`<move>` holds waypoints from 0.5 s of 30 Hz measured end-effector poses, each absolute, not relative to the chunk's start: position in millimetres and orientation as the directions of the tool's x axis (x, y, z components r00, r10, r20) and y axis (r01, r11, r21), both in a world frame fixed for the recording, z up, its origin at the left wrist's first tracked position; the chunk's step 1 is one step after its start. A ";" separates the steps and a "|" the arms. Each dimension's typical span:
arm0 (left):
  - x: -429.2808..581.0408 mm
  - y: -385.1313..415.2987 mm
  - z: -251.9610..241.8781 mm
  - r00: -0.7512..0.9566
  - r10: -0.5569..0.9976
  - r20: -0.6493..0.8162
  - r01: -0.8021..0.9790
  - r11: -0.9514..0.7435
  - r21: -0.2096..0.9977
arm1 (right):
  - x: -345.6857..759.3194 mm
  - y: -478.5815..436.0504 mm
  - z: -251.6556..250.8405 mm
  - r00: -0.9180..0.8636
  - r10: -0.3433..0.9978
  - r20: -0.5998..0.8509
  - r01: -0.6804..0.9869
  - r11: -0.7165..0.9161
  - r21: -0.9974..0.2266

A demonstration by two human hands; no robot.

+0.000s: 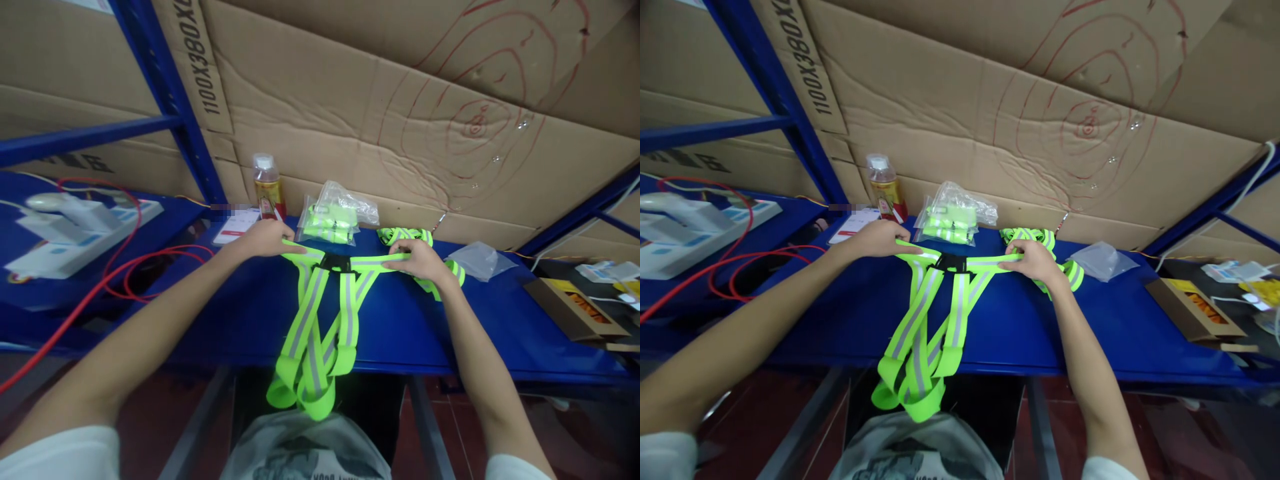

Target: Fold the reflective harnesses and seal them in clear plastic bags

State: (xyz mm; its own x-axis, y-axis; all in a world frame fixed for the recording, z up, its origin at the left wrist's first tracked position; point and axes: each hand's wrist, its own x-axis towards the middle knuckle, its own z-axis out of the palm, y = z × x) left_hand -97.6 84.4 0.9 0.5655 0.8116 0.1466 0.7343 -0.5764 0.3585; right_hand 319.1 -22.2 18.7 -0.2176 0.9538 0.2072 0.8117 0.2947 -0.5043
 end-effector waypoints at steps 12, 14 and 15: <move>-104.0 89.1 -3.9 0.383 0.919 0.096 0.562 -0.314 0.765 | 304.3 -21.9 14.9 0.053 0.974 0.220 0.532 0.159 -0.832; -99.7 86.8 -2.0 0.301 0.954 0.009 0.392 -0.132 0.910 | 294.2 -24.8 16.1 0.111 0.983 0.148 0.304 0.108 -0.946; -97.3 84.7 -0.1 0.282 0.959 -0.037 0.310 -0.055 0.949 | 288.9 -26.3 16.8 0.124 0.985 0.118 0.190 0.093 -0.977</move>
State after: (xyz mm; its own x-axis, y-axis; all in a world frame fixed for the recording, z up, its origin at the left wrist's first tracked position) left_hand -97.3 84.7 -0.1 0.2821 0.9587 -0.0369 0.3100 -0.0547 0.9492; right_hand 288.9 -26.3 16.8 0.1238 0.9852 0.1181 0.1898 0.0933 -0.9774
